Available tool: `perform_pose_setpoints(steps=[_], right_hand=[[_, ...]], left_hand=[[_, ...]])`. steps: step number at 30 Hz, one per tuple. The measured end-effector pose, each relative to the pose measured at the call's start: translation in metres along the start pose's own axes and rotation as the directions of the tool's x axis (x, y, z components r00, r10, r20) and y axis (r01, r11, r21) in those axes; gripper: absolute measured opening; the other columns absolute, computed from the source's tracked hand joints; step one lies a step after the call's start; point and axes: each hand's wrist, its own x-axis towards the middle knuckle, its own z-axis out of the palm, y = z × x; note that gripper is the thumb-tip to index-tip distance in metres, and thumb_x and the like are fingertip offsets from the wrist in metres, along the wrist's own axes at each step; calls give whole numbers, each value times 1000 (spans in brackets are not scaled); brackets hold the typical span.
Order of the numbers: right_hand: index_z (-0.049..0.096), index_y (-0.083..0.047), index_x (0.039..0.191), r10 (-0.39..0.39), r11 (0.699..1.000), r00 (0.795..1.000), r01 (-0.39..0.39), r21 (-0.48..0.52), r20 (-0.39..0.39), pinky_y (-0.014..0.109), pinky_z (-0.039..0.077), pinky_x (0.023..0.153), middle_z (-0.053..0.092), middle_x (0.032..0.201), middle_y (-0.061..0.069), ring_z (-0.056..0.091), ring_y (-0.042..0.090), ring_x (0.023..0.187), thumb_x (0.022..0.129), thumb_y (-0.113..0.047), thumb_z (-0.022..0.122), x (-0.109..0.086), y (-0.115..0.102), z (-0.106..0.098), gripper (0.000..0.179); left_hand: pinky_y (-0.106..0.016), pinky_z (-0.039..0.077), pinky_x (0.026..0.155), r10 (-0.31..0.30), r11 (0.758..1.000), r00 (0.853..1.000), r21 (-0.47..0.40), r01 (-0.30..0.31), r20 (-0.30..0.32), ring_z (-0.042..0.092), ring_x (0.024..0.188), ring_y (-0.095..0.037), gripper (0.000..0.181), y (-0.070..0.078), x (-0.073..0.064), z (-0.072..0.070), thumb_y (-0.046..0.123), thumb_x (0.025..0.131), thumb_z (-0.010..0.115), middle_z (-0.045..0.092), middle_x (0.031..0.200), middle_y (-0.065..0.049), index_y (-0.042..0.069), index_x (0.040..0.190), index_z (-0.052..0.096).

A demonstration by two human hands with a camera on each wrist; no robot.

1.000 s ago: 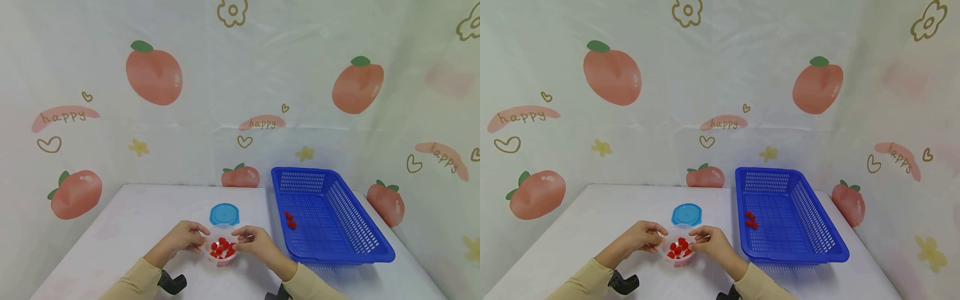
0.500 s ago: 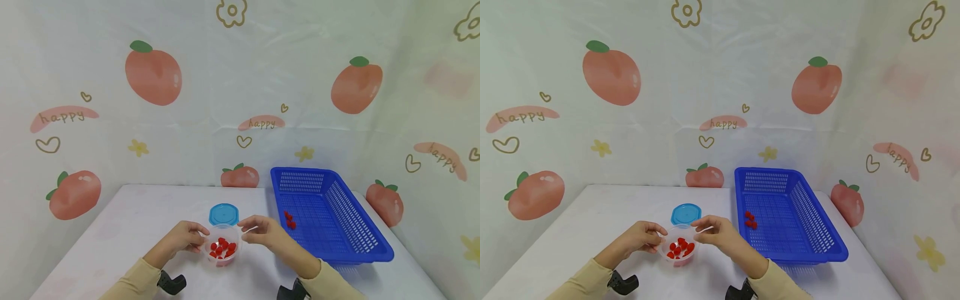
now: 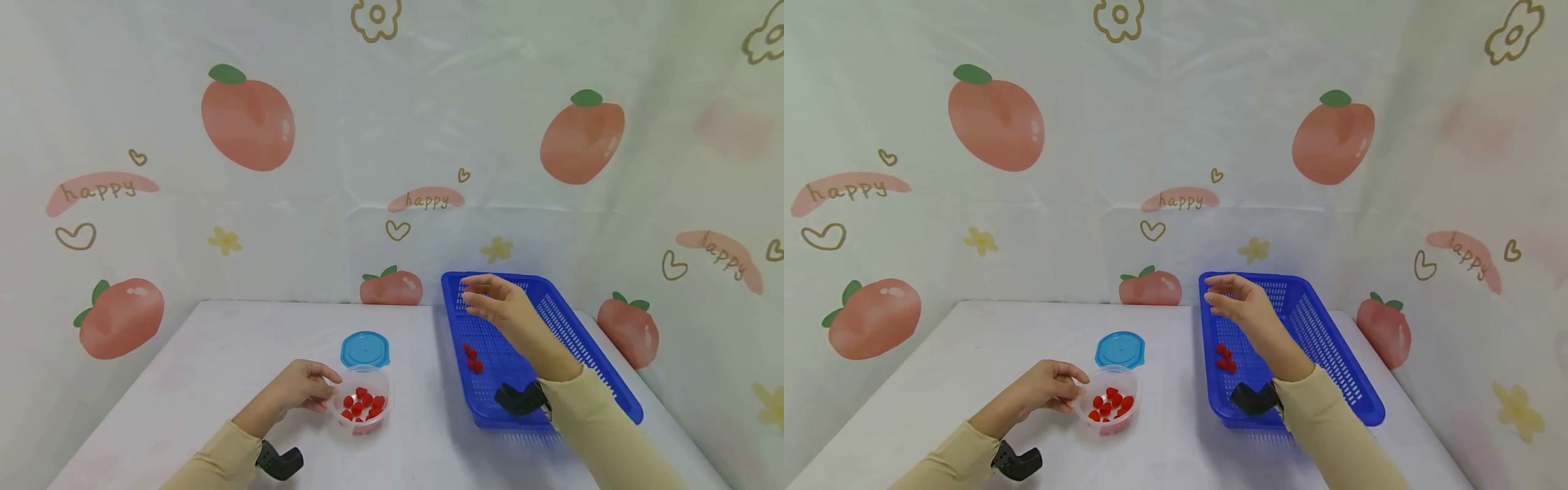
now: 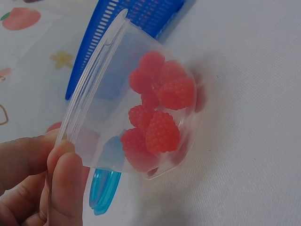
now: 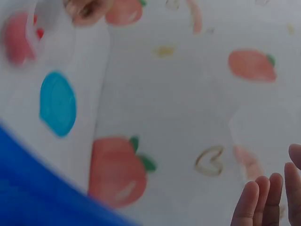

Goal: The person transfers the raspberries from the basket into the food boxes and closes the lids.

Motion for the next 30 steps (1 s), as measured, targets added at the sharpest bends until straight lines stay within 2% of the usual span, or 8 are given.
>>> perform_pose_setpoints(steps=[4,9,13,17,20,22,25,30], right_hand=[[56,-6,126,66,995,997,-69,-69,-48,24,52,92,57,120,6,56,15,109,94,-25,64,14,15,-21,38],[50,3,132,136,969,988,-149,-197,-77,33,51,98,54,131,18,54,30,120,94,-25,64,25,41,-40,49],[52,6,129,169,953,985,-174,-250,-43,42,51,98,60,124,17,57,33,117,93,-20,64,31,62,-52,46],[57,7,121,200,932,979,-178,-316,41,44,55,91,67,110,13,64,26,103,91,-15,66,33,80,-60,38],[58,9,117,258,910,960,-204,-362,108,42,57,85,69,102,11,65,23,95,90,-11,65,32,92,-62,34],[59,11,115,303,895,945,-237,-377,126,42,57,84,70,98,12,66,25,93,90,-6,64,31,99,-61,31],[61,10,111,369,865,922,-294,-406,120,43,57,83,69,97,12,66,24,91,87,-1,64,29,106,-58,26],[63,6,107,457,814,885,-376,-442,87,41,58,81,65,105,16,64,21,89,85,2,67,27,110,-50,23]], left_hand=[[-28,58,61,-6,1000,1000,4,6,-4,61,57,-15,22,0,0,1,8,84,71,61,70,-6,0,105,67],[-28,58,61,-21,1000,1000,12,21,-16,61,57,-16,21,1,-2,2,8,85,71,61,70,-6,1,104,67],[-28,58,60,-33,999,999,22,34,-25,61,58,-16,21,2,-2,3,7,85,70,62,71,-7,1,104,68],[-28,58,60,-22,1000,999,22,22,-24,61,57,-16,21,2,-2,3,7,84,70,62,70,-7,1,104,68],[-28,58,60,-14,1000,1000,19,14,-20,61,57,-16,22,2,-1,2,7,84,70,61,70,-7,1,104,67],[-28,58,61,-12,1000,1000,17,12,-18,61,57,-16,22,2,-1,2,7,84,70,61,70,-6,1,104,67],[-28,58,61,-14,1000,1000,16,14,-19,61,57,-16,22,2,-1,2,7,84,71,61,70,-7,1,105,68],[-28,58,61,-20,1000,999,22,21,-26,61,58,-16,22,2,0,2,8,84,71,62,71,-7,1,105,68]])
